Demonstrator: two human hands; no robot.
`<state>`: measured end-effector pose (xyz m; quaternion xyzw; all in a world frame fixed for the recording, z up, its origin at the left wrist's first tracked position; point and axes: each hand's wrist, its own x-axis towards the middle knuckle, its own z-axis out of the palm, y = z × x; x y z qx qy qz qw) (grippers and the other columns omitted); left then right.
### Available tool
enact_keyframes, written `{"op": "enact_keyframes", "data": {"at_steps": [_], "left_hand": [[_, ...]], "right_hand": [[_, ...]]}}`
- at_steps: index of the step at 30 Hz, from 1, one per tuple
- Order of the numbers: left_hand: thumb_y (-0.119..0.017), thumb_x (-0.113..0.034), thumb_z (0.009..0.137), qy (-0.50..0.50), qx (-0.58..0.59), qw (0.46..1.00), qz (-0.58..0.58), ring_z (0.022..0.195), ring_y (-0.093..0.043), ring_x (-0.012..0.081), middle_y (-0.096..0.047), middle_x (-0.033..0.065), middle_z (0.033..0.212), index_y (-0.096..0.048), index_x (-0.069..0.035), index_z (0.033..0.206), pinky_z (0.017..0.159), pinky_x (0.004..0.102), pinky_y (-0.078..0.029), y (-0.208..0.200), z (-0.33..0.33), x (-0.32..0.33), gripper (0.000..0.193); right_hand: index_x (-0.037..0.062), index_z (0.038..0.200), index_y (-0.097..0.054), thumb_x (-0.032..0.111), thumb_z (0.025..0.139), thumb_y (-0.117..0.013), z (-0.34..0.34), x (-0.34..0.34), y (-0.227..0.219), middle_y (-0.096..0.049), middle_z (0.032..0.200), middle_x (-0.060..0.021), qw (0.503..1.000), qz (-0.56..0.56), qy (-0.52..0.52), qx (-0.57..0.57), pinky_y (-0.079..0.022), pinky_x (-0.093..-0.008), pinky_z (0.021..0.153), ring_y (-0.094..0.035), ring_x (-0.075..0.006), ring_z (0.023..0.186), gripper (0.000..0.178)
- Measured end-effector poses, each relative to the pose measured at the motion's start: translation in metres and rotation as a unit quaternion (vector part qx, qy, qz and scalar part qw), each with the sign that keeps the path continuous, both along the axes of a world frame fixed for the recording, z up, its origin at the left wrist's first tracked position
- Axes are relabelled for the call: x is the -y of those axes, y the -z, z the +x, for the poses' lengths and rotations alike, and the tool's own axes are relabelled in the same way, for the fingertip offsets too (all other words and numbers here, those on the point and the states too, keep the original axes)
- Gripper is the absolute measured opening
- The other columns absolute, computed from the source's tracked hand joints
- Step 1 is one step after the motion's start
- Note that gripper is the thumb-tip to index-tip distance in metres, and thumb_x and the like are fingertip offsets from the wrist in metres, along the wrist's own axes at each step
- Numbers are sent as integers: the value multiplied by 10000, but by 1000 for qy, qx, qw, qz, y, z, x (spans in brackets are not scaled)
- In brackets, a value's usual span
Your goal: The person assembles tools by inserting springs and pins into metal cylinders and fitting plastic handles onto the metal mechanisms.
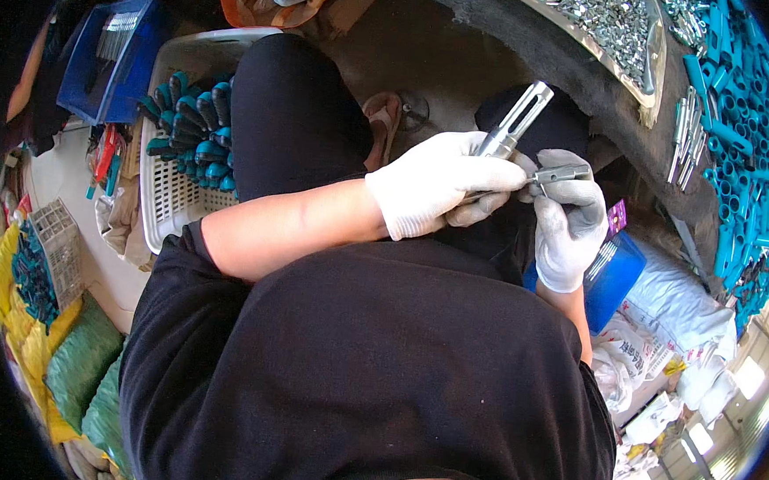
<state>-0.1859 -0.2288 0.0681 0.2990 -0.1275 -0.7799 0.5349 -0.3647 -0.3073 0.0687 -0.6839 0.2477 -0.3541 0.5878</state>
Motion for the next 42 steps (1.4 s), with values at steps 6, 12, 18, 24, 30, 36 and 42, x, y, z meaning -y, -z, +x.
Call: {"op": "enact_keyframes", "data": {"at_steps": [6, 12, 18, 24, 30, 36, 42], "left_hand": [[-601, -187, 893, 13, -43, 999, 29, 487, -373, 67, -443, -12, 611, -569, -33, 1002, 434, 212, -282, 3, 0, -1, 191], [-593, -152, 882, -14, -12, 1000, 25, 495, -378, 70, -439, -7, 616, -563, -20, 1017, 429, 213, -278, 6, -2, 0, 191], [-582, -136, 872, -22, 36, 999, 33, 485, -366, 71, -439, -2, 613, -546, 6, 1040, 421, 217, -261, 4, -2, 2, 223], [-580, -134, 872, -13, 29, 999, 29, 476, -359, 70, -441, -3, 609, -536, 10, 1055, 414, 223, -250, 6, -1, 1, 237], [-584, -134, 870, -8, 34, 999, 26, 478, -369, 72, -449, 0, 610, -535, 9, 1057, 419, 223, -258, 6, -1, 2, 241], [-599, -159, 873, 3, 142, 990, -13, 498, -387, 61, -457, -10, 613, -576, 5, 1010, 445, 211, -290, 9, -2, -1, 216], [-644, -168, 860, 22, 182, 982, -33, 524, -425, 56, -504, -14, 643, -613, -15, 993, 472, 208, -325, -3, 3, -1, 205]], "right_hand": [[2, 895, -560, -7, 796, -674, 1, 2, 6, -562, 1140, -261, 999, -23, 2, 23, -528, -341, 794, -632, -255, 927, 151], [7, 907, -551, -22, 781, -693, 2, 3, 8, -555, 1156, -265, 999, -50, 3, -11, -478, -324, 881, -611, -243, 970, 193], [-2, 1069, -504, -92, 779, -664, 7, -4, 8, -544, 1182, -236, 994, 77, 1, 81, -488, -324, 877, -597, -209, 978, 343], [-19, 1173, -470, -114, 775, -651, 3, -2, 4, -548, 1193, -204, 996, 84, -14, 20, -506, -321, 852, -599, -207, 977, 448], [-38, 1176, -464, -107, 765, -666, 3, -3, -1, -560, 1175, -192, 994, 103, -19, 22, -517, -313, 847, -600, -205, 983, 463], [-32, 1118, -486, -90, 767, -679, -1, -1, -3, -581, 1124, -176, 991, 134, -23, 11, -520, -317, 850, -610, -201, 967, 404], [-24, 1058, -500, -91, 783, -661, -8, 2, -4, -585, 1073, -168, 996, 78, -36, -29, -526, -309, 827, -619, -195, 927, 326]]}}
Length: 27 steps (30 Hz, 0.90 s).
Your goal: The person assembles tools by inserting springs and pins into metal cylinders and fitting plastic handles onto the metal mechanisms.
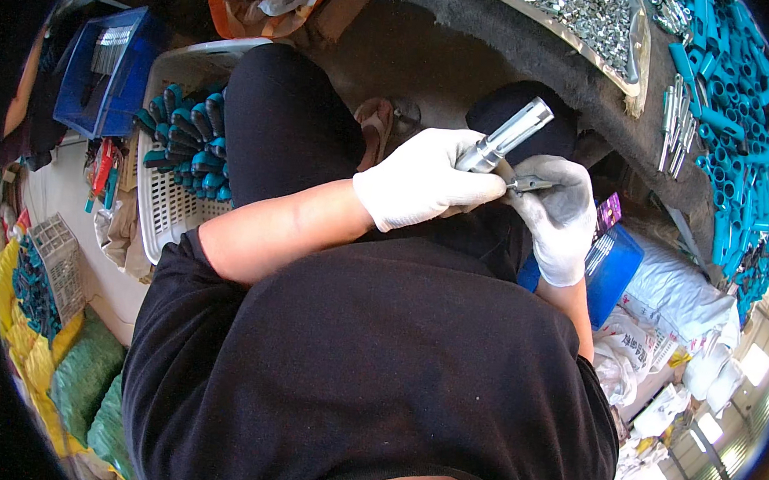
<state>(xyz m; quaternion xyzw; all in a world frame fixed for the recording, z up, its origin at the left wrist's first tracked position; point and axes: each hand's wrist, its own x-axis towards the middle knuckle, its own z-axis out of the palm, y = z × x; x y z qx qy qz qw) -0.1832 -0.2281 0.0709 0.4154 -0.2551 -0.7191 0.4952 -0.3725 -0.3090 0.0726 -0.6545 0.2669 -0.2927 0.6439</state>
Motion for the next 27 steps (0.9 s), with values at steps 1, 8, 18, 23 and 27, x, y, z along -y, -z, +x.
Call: {"op": "enact_keyframes", "data": {"at_steps": [1, 8, 18, 23, 27], "left_hand": [[-649, -170, 859, 7, 10, 1000, -3, 524, -425, 55, -505, -17, 645, -615, -16, 991, 472, 208, -327, -2, 1, 0, 206], [-627, -156, 866, -8, -10, 1000, 27, 505, -416, 58, -497, -11, 625, -611, 0, 998, 461, 209, -321, 6, -5, 0, 205], [-596, -133, 849, 2, -67, 996, 64, 476, -380, 65, -446, -12, 591, -584, 0, 995, 422, 217, -285, 14, -6, 2, 198], [-602, -145, 854, -5, -109, 989, 99, 472, -386, 67, -457, -11, 595, -578, -24, 979, 415, 218, -275, 18, -7, 3, 175], [-601, -151, 863, -13, -140, 985, 102, 470, -378, 65, -455, -13, 603, -576, -31, 982, 416, 215, -276, 20, -6, 4, 171]], "right_hand": [[-24, 1058, -500, -91, 783, -661, 1, 0, -1, -585, 1073, -168, 1000, 1, 0, 0, -526, -309, 827, -619, -195, 927, 326], [-16, 952, -611, -74, 773, -664, 2, 3, -4, -588, 998, -136, 995, -81, -20, -49, -509, -284, 788, -604, -188, 899, 195], [5, 917, -625, -37, 806, -637, 8, 0, -7, -570, 1026, -116, 993, -40, -4, -107, -460, -253, 764, -578, -170, 885, 119], [13, 922, -623, -16, 815, -631, 10, -1, -9, -562, 1067, -127, 984, -89, 14, -153, -457, -278, 812, -568, -195, 953, 111], [25, 902, -631, 7, 796, -661, 8, 3, -14, -583, 1074, -134, 945, -247, 70, -205, -460, -304, 833, -574, -225, 989, 112]]}}
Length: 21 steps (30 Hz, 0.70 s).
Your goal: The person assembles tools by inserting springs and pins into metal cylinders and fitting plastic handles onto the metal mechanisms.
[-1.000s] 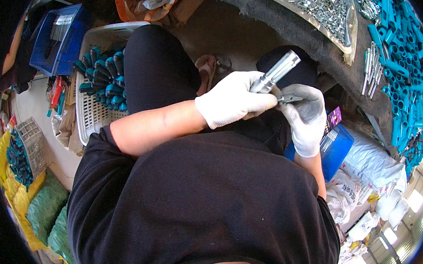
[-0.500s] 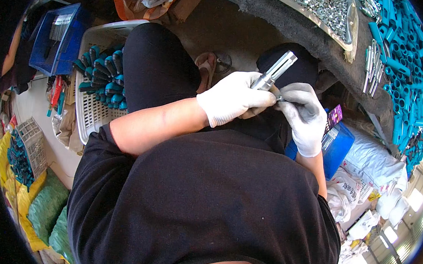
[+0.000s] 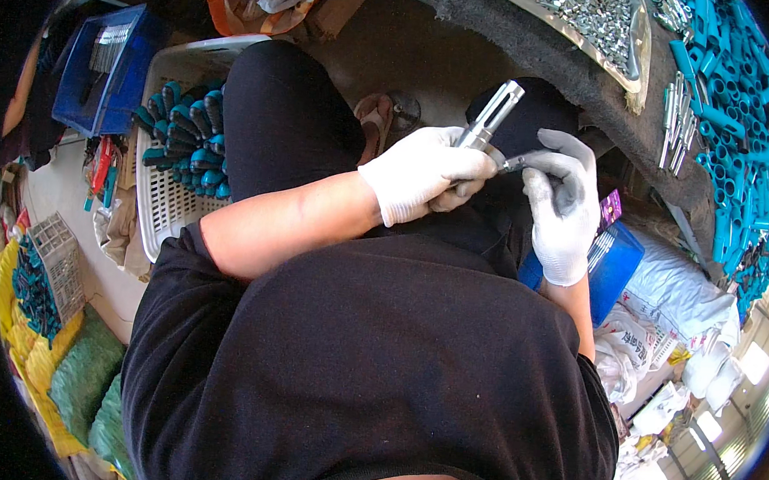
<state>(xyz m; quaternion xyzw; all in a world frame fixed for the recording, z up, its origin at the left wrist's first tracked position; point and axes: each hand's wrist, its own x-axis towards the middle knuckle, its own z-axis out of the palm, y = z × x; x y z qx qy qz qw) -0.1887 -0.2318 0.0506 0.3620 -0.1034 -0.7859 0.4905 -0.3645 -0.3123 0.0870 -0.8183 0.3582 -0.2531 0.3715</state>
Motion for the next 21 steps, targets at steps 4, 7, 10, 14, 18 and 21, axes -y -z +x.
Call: {"op": "enact_keyframes", "data": {"at_steps": [4, 7, 10, 14, 18, 21], "left_hand": [[-590, -155, 880, -30, -16, 999, 4, 477, -366, 63, -449, -15, 623, -573, -34, 999, 425, 206, -282, 4, 2, 1, 170], [-581, -155, 888, -36, -25, 999, 7, 482, -360, 63, -450, -17, 633, -571, -37, 1005, 428, 204, -283, 6, 3, 1, 166], [-578, -153, 889, -45, -30, 999, 6, 474, -353, 63, -448, -14, 628, -571, -38, 1001, 423, 205, -280, 6, 3, 2, 160], [-574, -146, 890, -48, -29, 998, 10, 464, -347, 64, -447, -9, 623, -565, -37, 1019, 418, 204, -272, 4, 3, 3, 169], [-574, -149, 894, -50, -28, 998, 12, 464, -347, 63, -445, -10, 622, -560, -33, 1042, 418, 201, -271, 4, 4, 3, 189], [-577, -159, 898, -48, -32, 998, 4, 467, -347, 61, -441, -13, 622, -560, -32, 1042, 419, 200, -270, 6, 4, 3, 194]], "right_hand": [[19, 875, -625, -46, 758, -688, 1, 4, -8, -633, 927, -118, 997, -73, 6, 35, -493, -278, 730, -624, -208, 827, 148], [17, 863, -620, -57, 754, -693, -1, 7, -10, -639, 889, -111, 995, -92, 7, 27, -494, -257, 663, -629, -186, 751, 152], [20, 848, -614, -54, 756, -692, -2, 8, -11, -640, 871, -107, 994, -105, 8, 17, -492, -253, 640, -626, -175, 728, 141], [21, 839, -607, -52, 759, -690, -3, 8, -12, -639, 862, -104, 995, -97, 21, -2, -488, -254, 638, -622, -169, 725, 136], [19, 852, -611, -43, 773, -677, -4, 8, -10, -624, 851, -94, 997, -72, 36, -1, -472, -241, 630, -607, -162, 716, 121], [16, 914, -632, -41, 798, -646, -1, 8, -14, -610, 859, -91, 996, -77, 46, -9, -463, -234, 629, -600, -156, 724, 130]]}}
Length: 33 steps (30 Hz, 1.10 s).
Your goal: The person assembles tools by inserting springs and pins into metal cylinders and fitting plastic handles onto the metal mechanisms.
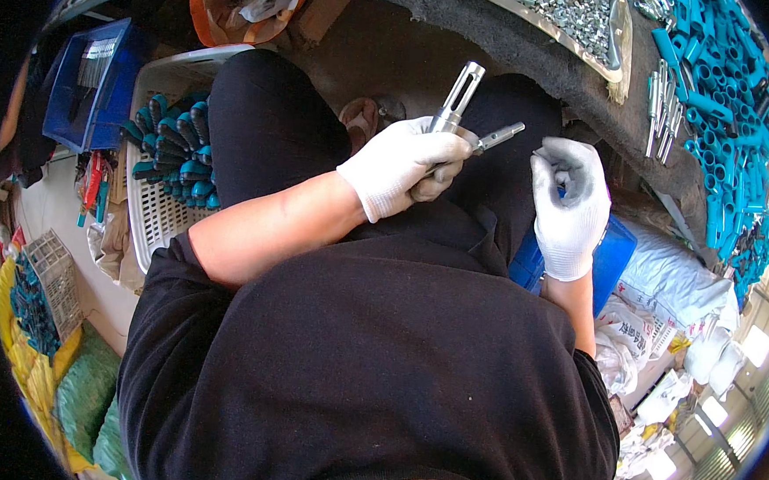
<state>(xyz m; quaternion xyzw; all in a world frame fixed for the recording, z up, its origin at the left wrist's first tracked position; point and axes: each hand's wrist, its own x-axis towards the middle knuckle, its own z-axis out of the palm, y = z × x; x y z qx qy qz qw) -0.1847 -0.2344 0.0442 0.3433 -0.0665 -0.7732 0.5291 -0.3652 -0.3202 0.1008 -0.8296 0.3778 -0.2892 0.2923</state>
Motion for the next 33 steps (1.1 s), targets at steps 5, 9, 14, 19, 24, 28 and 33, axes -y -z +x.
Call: {"op": "enact_keyframes", "data": {"at_steps": [5, 9, 14, 19, 24, 28, 33], "left_hand": [[-581, -167, 898, -11, 14, 1000, 3, 471, -346, 59, -435, -17, 619, -562, -38, 1009, 421, 203, -265, -4, 0, -1, 171], [-574, -170, 900, -6, 31, 999, -18, 472, -347, 58, -430, -20, 612, -566, -46, 951, 423, 208, -264, -5, -1, -1, 134], [-566, -166, 899, -11, 77, 996, -34, 468, -346, 61, -432, -19, 601, -569, -37, 938, 422, 216, -262, -9, -1, -4, 135], [-564, -162, 900, -15, 149, 987, -54, 468, -353, 57, -435, -13, 596, -582, 12, 1004, 422, 219, -265, -16, -2, -4, 203], [-572, -133, 892, -26, 198, 978, -66, 479, -374, 56, -437, -16, 595, -582, 45, 1049, 433, 216, -293, -19, -5, -5, 237], [-579, -129, 883, -24, 256, 963, -84, 484, -392, 58, -457, -13, 604, -592, 42, 1042, 443, 214, -313, -14, -6, -4, 234], [-614, -157, 851, -36, 331, 940, -77, 532, -449, 53, -511, -8, 645, -621, 14, 1006, 487, 217, -364, -18, -9, -5, 231]], "right_hand": [[12, 1014, -643, -53, 842, -585, -2, 2, 3, -594, 873, -94, 996, -39, -34, -69, -473, -239, 637, -594, -150, 743, 192], [-26, 1020, -617, -62, 874, -554, 3, -7, 6, -633, 945, -123, 961, 239, -12, 139, -526, -265, 713, -643, -181, 845, 163], [-56, 1012, -593, -48, 878, -574, 8, -14, 6, -659, 968, -145, 932, 335, -9, 140, -539, -276, 752, -667, -200, 889, 136], [-29, 935, -614, -66, 830, -628, 10, -13, 14, -633, 920, -101, 949, 282, -31, 135, -493, -247, 734, -624, -151, 812, 112], [-7, 881, -617, -94, 774, -660, 12, -15, 21, -611, 900, -98, 974, 186, -35, 128, -479, -246, 722, -599, -148, 812, 145], [-1, 862, -614, -84, 772, -664, 13, -15, 23, -612, 894, -96, 981, 154, -29, 115, -483, -253, 715, -602, -153, 796, 133], [16, 839, -612, -74, 729, -697, 16, -14, 19, -620, 837, -113, 997, -7, -57, 43, -495, -280, 672, -623, -205, 744, 165]]}}
